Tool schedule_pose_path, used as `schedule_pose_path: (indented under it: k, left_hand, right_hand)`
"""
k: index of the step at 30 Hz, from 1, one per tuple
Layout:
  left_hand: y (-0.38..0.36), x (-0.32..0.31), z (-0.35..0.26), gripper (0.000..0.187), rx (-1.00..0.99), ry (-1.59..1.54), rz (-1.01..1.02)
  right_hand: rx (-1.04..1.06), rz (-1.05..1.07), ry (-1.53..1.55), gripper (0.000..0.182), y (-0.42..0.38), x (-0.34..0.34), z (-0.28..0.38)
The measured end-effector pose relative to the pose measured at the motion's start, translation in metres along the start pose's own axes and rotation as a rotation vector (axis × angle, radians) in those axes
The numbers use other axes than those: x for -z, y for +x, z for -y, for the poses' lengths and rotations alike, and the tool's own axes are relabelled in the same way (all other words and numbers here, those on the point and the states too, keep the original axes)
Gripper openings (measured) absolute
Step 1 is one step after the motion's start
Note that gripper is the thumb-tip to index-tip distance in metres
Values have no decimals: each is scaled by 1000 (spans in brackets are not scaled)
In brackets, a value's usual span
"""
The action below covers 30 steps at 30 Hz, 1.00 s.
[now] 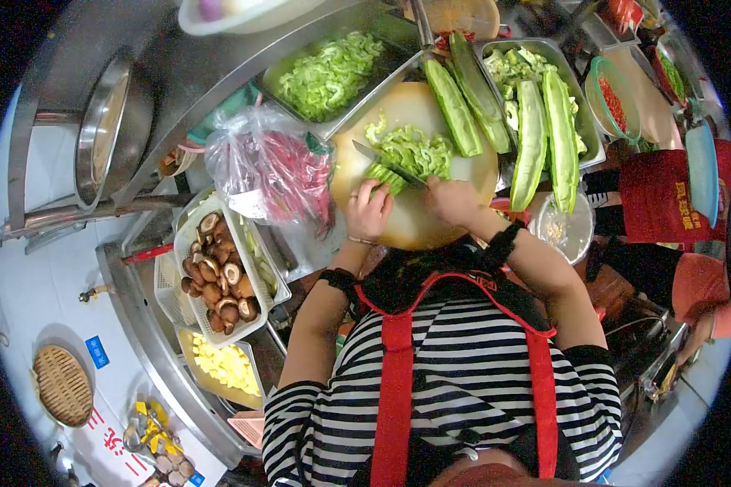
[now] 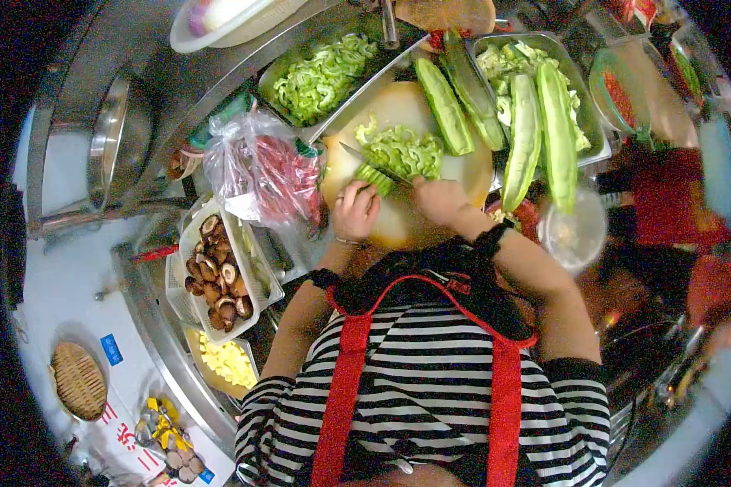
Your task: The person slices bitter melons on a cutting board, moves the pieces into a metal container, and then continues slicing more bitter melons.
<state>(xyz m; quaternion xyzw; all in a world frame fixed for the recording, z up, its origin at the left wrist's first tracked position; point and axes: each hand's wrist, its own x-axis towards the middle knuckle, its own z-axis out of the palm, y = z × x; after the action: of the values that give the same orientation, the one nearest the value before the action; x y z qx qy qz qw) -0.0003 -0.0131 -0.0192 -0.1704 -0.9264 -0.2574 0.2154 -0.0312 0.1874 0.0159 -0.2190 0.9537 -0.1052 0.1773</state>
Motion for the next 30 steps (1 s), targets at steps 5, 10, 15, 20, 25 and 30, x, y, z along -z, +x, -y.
schedule_pose_path:
  k: [5, 10, 15, 20, 25, 30]
  left_hand:
    - [4, 0, -3, 18, 8, -8, -46]
    - [2, -1, 1, 18, 14, -14, -37]
    - [-1, -1, -4, 17, 39, -28, -50]
    - [-1, -1, 0, 19, 59, -78, -6]
    - [-5, -6, 1, 19, 67, -84, -31]
    - [-6, -2, 0, 18, 35, -74, -43]
  right_hand:
    - [12, -78, 53, 22, -10, 3, 2]
    - [36, -69, 34, 24, 3, -5, -2]
    - [5, -45, 26, 22, 4, -20, 1]
    - [-12, -23, 2, 22, 5, -7, 1]
    - [9, -33, 44, 24, 0, -1, 9]
    - [33, -22, 47, 25, 6, -10, 0]
